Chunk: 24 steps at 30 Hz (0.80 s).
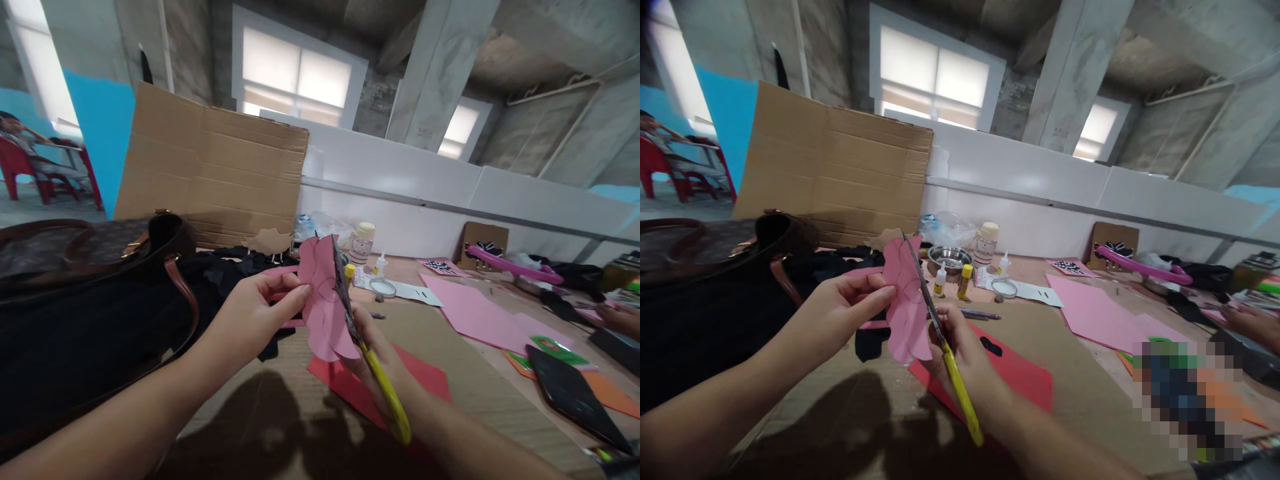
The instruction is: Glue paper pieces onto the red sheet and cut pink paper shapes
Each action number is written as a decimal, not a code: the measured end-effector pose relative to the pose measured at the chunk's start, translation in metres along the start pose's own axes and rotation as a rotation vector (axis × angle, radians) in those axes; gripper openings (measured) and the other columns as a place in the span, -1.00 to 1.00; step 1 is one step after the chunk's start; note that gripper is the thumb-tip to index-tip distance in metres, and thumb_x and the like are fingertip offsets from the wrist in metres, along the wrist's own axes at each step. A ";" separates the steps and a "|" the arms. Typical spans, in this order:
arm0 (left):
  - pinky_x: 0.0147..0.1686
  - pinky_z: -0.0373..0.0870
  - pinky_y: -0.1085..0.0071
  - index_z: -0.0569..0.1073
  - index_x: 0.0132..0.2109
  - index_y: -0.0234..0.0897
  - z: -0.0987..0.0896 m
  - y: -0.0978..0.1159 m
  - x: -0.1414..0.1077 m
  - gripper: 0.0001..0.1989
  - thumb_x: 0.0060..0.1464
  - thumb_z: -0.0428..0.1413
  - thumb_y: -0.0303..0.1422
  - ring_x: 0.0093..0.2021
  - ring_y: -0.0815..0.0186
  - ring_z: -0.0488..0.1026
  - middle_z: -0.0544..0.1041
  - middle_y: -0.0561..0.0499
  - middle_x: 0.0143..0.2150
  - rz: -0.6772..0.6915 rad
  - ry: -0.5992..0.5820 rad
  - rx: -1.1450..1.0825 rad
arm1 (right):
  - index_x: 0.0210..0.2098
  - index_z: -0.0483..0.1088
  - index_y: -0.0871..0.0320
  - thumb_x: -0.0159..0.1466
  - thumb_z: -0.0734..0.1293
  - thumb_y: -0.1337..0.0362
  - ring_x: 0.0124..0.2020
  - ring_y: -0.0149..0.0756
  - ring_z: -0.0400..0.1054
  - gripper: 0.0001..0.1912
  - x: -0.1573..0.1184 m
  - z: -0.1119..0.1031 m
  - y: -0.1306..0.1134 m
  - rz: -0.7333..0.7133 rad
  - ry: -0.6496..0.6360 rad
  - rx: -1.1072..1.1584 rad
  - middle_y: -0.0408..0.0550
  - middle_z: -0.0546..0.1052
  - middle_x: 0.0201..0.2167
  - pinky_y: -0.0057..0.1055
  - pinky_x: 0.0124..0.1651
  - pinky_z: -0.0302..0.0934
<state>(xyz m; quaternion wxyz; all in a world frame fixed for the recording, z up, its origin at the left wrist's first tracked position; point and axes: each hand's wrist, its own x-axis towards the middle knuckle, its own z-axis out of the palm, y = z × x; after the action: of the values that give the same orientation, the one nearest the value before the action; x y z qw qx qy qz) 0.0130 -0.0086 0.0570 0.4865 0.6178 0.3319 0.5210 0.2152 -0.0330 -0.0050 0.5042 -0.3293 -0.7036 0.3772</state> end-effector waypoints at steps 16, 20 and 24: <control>-0.38 0.41 0.56 0.48 -0.40 -0.29 0.000 -0.002 0.000 -0.75 0.01 0.30 -0.20 -0.45 0.44 0.42 0.47 0.14 -0.48 0.005 -0.002 -0.011 | 0.19 0.26 -0.02 0.33 0.33 -0.09 -0.16 -0.21 0.32 -0.47 0.000 -0.003 0.001 0.030 -0.030 0.017 -0.08 0.40 -0.22 -0.36 -0.17 0.25; -0.36 0.42 0.55 0.48 -0.39 -0.29 -0.001 -0.003 0.001 -0.74 0.04 0.29 -0.19 -0.43 0.44 0.43 0.48 0.13 -0.46 0.016 -0.015 0.011 | 0.17 0.27 -0.01 0.32 0.34 -0.10 -0.13 -0.20 0.32 -0.47 0.001 -0.003 0.000 0.039 -0.031 0.024 -0.07 0.42 -0.21 -0.37 -0.16 0.25; -0.35 0.42 0.55 0.49 -0.37 -0.29 -0.001 -0.003 0.001 -0.75 0.05 0.28 -0.19 -0.42 0.43 0.43 0.48 0.12 -0.45 0.016 -0.021 0.009 | 0.14 0.30 -0.02 0.31 0.35 -0.12 -0.09 -0.17 0.33 -0.48 0.002 -0.002 0.002 0.001 -0.015 0.042 -0.08 0.41 -0.27 -0.35 -0.12 0.27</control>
<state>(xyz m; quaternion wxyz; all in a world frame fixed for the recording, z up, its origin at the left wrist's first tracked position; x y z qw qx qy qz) 0.0127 -0.0064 0.0544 0.4830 0.6280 0.3244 0.5168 0.2166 -0.0296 -0.0057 0.5054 -0.3163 -0.6991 0.3947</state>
